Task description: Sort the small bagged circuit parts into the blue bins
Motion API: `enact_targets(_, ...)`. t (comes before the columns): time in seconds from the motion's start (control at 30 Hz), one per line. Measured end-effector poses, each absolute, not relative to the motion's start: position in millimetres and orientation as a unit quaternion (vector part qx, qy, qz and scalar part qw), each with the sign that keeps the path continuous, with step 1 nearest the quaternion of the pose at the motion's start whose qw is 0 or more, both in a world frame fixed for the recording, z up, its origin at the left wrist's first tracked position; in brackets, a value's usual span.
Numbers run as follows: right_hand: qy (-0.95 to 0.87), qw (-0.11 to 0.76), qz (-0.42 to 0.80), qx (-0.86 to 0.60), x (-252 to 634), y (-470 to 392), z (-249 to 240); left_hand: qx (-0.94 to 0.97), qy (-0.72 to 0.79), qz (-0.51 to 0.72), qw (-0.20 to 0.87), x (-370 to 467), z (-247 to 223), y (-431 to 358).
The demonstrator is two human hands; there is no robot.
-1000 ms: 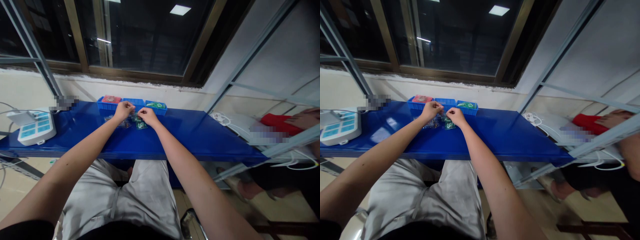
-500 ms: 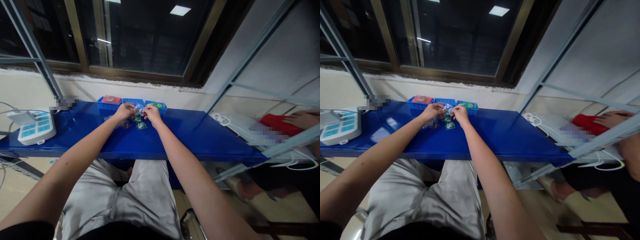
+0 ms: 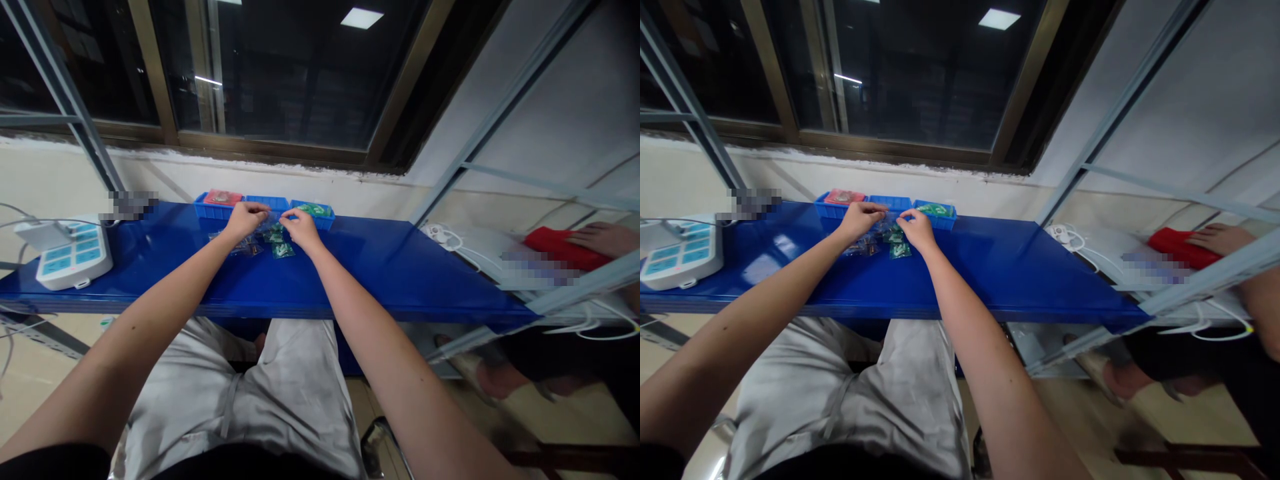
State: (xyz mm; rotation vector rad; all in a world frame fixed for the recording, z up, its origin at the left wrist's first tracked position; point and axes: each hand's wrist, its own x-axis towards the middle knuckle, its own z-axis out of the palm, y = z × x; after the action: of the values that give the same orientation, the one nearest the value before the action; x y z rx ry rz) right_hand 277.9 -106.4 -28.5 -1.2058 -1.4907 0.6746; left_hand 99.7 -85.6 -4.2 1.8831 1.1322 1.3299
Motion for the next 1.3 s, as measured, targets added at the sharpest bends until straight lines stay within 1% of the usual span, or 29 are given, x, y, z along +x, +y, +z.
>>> enact_targets(0.2,-0.628,0.508,0.303,-0.505,275.4,-105.3,-29.4,0.715,0.416,0.486,0.283,100.1,-4.8,-84.6)
enact_targets(0.4,-0.604,0.523,0.342,-0.495,274.7,-104.9,-29.6,0.716,0.4,0.49,0.295,100.8,-7.5,-81.9)
enact_targets(0.6,-0.579,0.519,0.388,-0.495,272.9,-114.7,-18.9,0.726,0.402,0.487,0.273,98.9,-8.1,-82.7)
enact_targets(0.77,-0.534,0.546,0.451,-0.462,272.0,-112.5,-16.6,0.706,0.391,0.473,0.354,102.1,-4.0,-90.6)
enact_targets(0.9,-0.548,0.574,0.408,-0.452,274.3,-108.2,-19.8,0.693,0.388,0.469,0.386,106.7,0.0,-97.8)
enact_targets(1.07,-0.592,0.573,0.339,-0.454,274.0,-106.0,-23.7,0.672,0.396,0.479,0.403,107.7,-2.8,-95.7)
enact_targets(1.17,-0.602,0.569,0.325,-0.456,273.2,-105.1,-25.5,0.656,0.401,0.481,0.421,107.2,-5.3,-92.9)
enact_targets(1.3,-0.601,0.577,0.314,-0.455,273.8,-104.3,-26.7,0.666,0.401,0.472,0.416,107.3,-5.6,-92.7)
